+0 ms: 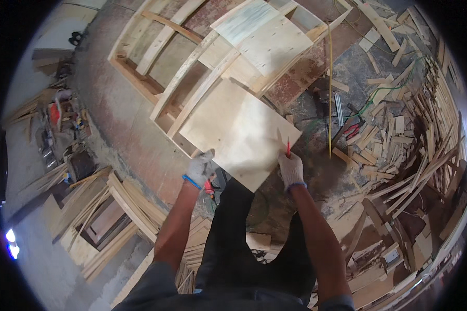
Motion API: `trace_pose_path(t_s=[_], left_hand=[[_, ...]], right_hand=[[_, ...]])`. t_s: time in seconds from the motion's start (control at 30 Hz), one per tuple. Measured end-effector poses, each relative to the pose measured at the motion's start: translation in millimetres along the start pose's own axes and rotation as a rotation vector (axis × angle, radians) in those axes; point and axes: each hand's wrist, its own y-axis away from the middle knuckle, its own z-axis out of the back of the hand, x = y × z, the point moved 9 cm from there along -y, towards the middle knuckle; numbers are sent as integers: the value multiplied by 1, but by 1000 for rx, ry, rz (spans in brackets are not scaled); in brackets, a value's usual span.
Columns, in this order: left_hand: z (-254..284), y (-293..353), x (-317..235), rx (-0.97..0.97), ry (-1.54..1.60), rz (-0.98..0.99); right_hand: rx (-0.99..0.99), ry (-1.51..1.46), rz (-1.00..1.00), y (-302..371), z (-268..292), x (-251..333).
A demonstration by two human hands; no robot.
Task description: The person measures and marks wooden panels using a ruler and pencil, then uses a nail gun to fasten the panels into a wooden frame. The person repeatedly positions and secures multiple panels to build a structured assembly.
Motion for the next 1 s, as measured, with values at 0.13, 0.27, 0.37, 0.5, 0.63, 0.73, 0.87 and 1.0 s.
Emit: trace_pose_path(t_s=[0.13,0.27,0.37,0.5,0.63,0.73,0.87,1.0], left_hand=[[7,-84,-85,143,46,-86],[25,-133,-142,210,-49,-78],[64,-157,-159,-29,-531,73],[71,-147,-253,-418,-1250,-720],[7,-125,-307,-391,-1329,-922],[-3,-155,-312,-392,-1405,-988],[-9,-175,-305,-405,-1469,-814],[-10,-182,-308,-405,-1467,-812]], right_hand=[[-31,-89,88,-62,-80,46],[-49,-98,159,-90,-135,90],[-18,29,68,-112,-157,71],[-97,119,91,-112,-164,67],[-107,7,20,-116,-169,60],[-107,-57,-20,-123,-179,57],[-135,-18,-13,-132,-182,54],[-129,125,-3,-132,-182,59]])
